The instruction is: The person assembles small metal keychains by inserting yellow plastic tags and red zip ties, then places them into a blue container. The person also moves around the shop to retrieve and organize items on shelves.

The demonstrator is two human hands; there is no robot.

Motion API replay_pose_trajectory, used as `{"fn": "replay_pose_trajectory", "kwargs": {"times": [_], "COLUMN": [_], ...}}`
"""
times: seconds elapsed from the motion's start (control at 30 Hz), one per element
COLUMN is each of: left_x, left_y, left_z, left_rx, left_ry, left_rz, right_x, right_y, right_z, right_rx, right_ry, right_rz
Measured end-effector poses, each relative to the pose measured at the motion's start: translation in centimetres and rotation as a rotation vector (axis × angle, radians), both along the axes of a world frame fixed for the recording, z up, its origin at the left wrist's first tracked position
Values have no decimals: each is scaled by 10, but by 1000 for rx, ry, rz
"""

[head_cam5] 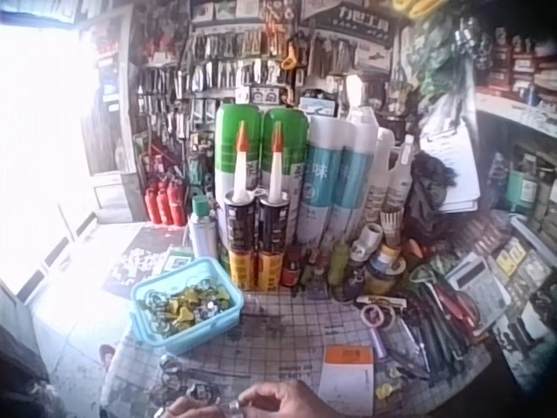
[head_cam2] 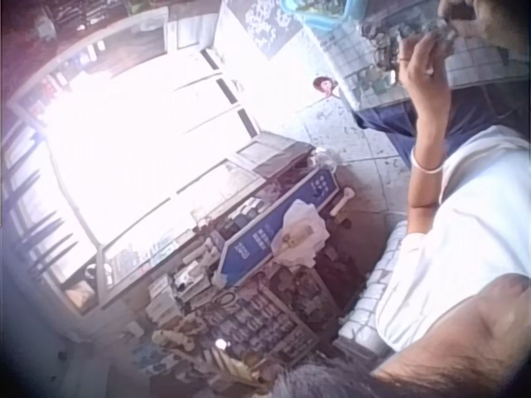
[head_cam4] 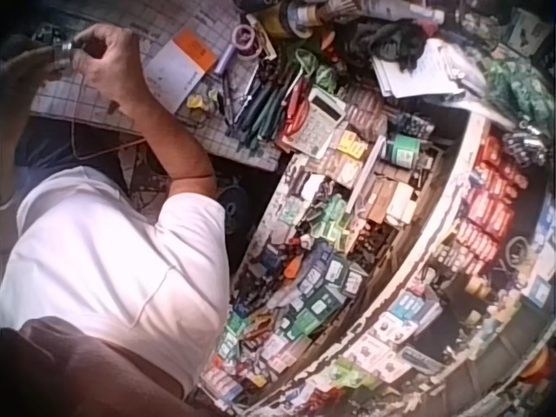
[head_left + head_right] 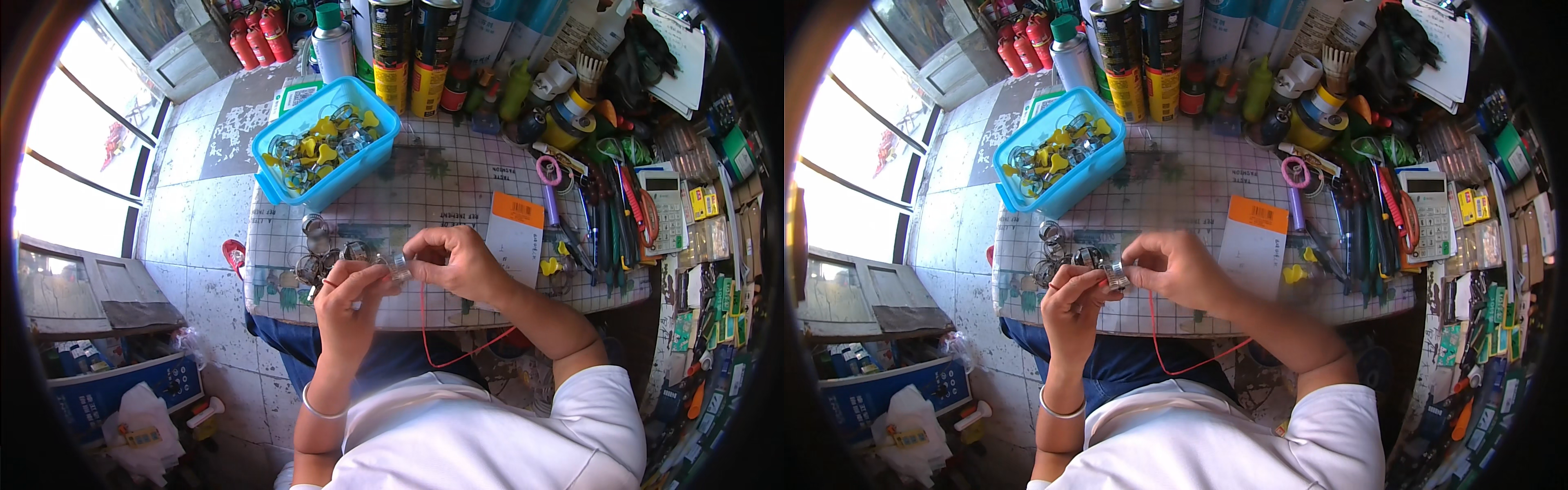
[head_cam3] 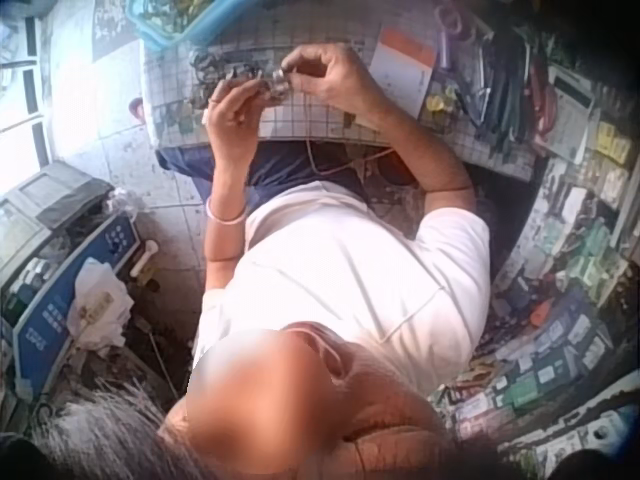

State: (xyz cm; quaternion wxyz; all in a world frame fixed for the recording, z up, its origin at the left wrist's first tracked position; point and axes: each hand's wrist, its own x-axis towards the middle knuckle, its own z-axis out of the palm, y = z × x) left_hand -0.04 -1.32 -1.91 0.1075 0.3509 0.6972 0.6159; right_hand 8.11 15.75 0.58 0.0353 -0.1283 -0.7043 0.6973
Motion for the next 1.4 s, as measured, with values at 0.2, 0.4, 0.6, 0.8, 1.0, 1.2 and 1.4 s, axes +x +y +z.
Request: {"fn": "replay_pose_trajectory", "kwargs": {"times": [0.2,0.4,0.6,0.8,1.0,1.2,1.4], "left_x": [-5,-18,-44,-58,-45,-33,-36], "left_y": [5,9,2,5,15,28,28], "left_z": [14,16,18,14,35,58,52], "left_rx": [-72,-63,300,488,282,309,347], "left_ry": [53,63,-351,-551,-44,79,8], "left_rz": [-26,-34,131,158,45,-46,-13], "right_x": [-1,-2,-1,-3,-3,-4,-2], "right_y": [3,8,39,56,47,47,65], "right_z": [0,1,-2,0,12,-5,-7], "right_rx": [-22,46,-102,-44,606,18,-1124], "right_ry": [4,-69,-39,17,-178,324,558], "right_rz": [11,49,52,-145,-269,-257,22]}}
